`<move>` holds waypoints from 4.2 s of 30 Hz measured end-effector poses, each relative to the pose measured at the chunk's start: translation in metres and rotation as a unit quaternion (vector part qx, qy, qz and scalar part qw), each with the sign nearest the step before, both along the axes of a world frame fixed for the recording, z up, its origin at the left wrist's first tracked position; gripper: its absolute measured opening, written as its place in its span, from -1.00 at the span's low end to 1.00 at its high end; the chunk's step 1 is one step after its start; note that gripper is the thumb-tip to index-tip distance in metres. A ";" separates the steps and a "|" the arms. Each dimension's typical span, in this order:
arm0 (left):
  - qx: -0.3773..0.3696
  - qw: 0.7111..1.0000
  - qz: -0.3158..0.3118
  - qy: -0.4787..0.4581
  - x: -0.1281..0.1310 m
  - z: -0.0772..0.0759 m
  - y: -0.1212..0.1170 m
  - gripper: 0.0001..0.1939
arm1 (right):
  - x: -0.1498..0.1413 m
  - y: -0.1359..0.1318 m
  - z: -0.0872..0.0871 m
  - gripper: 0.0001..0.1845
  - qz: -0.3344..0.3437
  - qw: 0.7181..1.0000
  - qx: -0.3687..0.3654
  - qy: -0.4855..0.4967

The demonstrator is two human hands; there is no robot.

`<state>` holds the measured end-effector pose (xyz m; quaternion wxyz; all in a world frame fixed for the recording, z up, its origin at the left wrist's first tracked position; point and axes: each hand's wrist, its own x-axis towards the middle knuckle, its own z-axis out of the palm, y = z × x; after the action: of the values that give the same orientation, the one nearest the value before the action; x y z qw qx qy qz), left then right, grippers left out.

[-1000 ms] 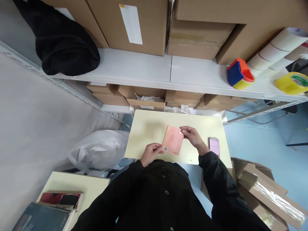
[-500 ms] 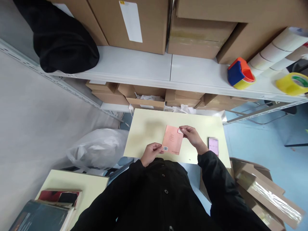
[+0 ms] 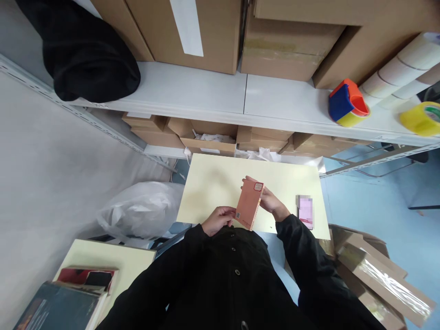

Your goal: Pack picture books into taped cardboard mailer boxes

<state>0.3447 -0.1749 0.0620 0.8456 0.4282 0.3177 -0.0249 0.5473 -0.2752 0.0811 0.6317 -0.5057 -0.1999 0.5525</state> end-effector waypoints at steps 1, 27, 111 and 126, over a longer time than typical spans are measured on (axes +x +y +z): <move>-0.014 1.000 -0.010 0.002 0.001 0.001 -0.002 -0.63 | -0.002 0.001 0.000 -0.29 0.015 1.000 0.009 0.015; 0.055 0.988 0.144 0.008 -0.019 -0.007 0.018 -0.59 | 0.016 0.016 0.005 -0.56 -0.055 0.993 -0.101 -0.023; 0.503 0.748 -0.363 0.237 -0.019 -0.078 0.054 -0.33 | 0.240 -0.012 0.157 -0.47 -0.254 0.488 -0.255 -0.795; 0.495 0.785 -0.284 0.240 0.018 -0.033 0.000 -0.35 | 0.197 -0.069 0.144 -0.61 -0.178 0.482 -0.209 -0.832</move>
<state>0.3630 -0.1749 0.0291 0.3690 0.8391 0.3427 -0.2055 0.7445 -0.3444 0.2248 0.1309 -0.8708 -0.4167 -0.2258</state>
